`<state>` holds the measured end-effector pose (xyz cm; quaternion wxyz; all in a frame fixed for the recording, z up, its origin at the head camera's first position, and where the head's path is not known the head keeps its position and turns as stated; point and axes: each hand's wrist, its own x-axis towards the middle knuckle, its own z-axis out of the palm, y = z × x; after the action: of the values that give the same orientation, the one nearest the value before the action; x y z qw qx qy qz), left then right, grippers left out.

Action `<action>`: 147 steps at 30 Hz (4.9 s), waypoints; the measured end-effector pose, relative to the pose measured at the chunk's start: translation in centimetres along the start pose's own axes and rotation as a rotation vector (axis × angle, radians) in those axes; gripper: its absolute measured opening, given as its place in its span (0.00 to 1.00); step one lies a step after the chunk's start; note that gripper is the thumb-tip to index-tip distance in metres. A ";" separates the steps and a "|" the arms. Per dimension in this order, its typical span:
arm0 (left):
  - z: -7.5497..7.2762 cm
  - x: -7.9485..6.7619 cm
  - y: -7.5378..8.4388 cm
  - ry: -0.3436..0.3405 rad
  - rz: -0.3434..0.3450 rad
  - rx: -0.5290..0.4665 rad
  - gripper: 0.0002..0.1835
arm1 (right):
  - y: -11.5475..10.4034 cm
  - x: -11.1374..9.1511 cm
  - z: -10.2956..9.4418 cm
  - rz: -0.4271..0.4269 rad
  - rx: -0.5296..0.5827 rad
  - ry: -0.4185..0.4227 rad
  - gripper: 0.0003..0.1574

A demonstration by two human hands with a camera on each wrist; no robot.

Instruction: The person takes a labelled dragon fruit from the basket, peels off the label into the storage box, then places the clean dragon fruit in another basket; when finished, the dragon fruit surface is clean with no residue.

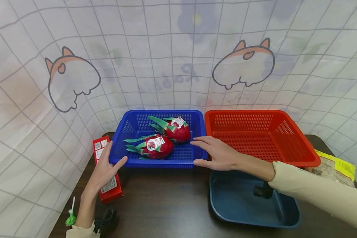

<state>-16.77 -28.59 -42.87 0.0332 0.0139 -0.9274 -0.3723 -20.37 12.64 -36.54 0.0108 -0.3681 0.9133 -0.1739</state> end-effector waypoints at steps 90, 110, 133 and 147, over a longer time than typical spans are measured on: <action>0.2 0.0 -0.6 -0.025 -0.040 0.018 0.56 | -2.3 20.9 7.5 0.117 0.447 -0.417 0.48; 0.2 -0.1 -0.7 -0.023 -0.029 0.023 0.56 | -3.0 21.2 8.4 0.169 0.342 -0.413 0.55; 0.0 0.0 -0.8 -0.041 -0.038 0.014 0.56 | -2.8 21.3 8.7 0.176 0.309 -0.355 0.46; 0.0 0.1 -0.6 -0.044 -0.047 0.014 0.56 | -3.2 21.6 7.9 0.144 0.397 -0.253 0.44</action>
<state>-16.83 -29.03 -43.34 0.0038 0.0275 -0.9298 -0.3670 -32.82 -6.59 -40.61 0.2096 -0.3118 0.8764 -0.3012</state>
